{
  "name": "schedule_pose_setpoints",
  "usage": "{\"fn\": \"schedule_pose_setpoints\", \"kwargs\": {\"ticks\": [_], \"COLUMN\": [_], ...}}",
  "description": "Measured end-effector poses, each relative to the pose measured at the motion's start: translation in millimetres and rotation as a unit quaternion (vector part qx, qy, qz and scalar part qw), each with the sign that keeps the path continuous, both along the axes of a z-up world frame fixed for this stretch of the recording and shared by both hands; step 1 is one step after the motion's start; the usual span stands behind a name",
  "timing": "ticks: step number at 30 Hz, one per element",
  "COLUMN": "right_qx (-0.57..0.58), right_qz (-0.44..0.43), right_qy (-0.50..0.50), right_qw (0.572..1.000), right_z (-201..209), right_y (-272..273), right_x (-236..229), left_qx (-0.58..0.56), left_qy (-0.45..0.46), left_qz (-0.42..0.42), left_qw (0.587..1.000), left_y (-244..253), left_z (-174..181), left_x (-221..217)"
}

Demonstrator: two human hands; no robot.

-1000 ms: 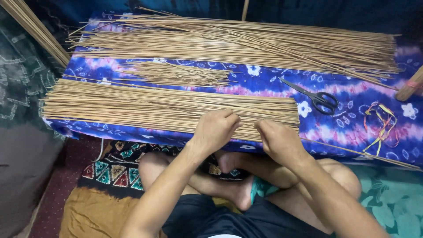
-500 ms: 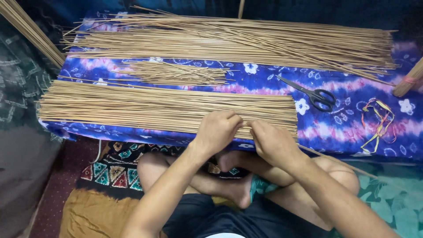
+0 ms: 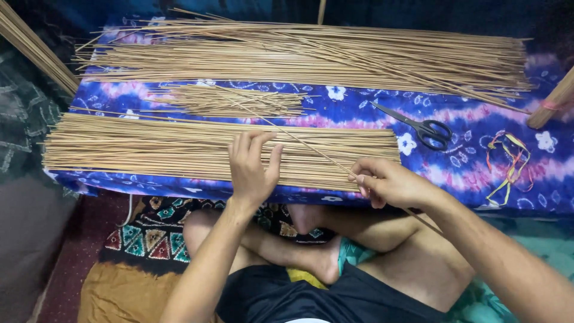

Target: Sorting and cutting thin bamboo sticks to a uniform length using scissors on a workspace.

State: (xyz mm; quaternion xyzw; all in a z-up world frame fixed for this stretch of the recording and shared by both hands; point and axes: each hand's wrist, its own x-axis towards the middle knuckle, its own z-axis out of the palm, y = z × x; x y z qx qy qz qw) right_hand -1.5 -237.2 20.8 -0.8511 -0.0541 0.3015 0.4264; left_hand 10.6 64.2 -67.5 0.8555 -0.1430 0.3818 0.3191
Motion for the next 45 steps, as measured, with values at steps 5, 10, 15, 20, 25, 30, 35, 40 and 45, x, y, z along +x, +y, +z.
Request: {"fn": "schedule_pose_setpoints", "kwargs": {"ticks": [5,10,15,20,25,30,35,40,45], "right_qx": [0.131,0.196,0.227,0.230,0.216,-0.063,-0.349,-0.425,-0.482], "right_qz": [-0.019,-0.015,-0.027,-0.044,-0.066,-0.035,-0.082,-0.071,-0.037], "right_qy": [0.070,0.105,0.147,0.153,0.140,-0.186,-0.290,-0.258,-0.195], "right_qw": [0.989,0.975,0.962,0.960,0.964,0.980,0.887,0.865,0.854], "right_z": [-6.0,-22.5,-51.9,-65.4,-53.5,-18.1,-47.1,-60.0,-45.9], "right_y": [16.4,23.6,21.3,26.7,23.2,-34.0,-132.5,-158.8,-146.0], "right_x": [3.9,6.1,9.2,2.0,-2.2,34.6,97.8,116.7,116.3], "left_qx": [-0.422,-0.631,-0.683,-0.695,-0.656,-0.597,-0.572,-0.560,-0.557], "left_qy": [0.254,0.266,0.253,0.250,0.244,0.241,0.248,0.245,0.250], "left_qz": [-0.138,-0.290,-0.228,-0.171,-0.139,-0.110,-0.116,-0.134,-0.123], "left_qw": [0.859,0.669,0.646,0.652,0.700,0.757,0.773,0.780,0.783], "left_y": [-29.1,-34.5,-44.4,-48.7,-56.2,-56.7,-56.6,-60.2,-62.8], "left_z": [-3.5,2.4,-8.6,-12.3,-1.7,8.6,13.0,10.5,3.2], "left_x": [-10.5,7.7,15.5,16.6,16.3,19.6,15.3,19.5,22.8]}}
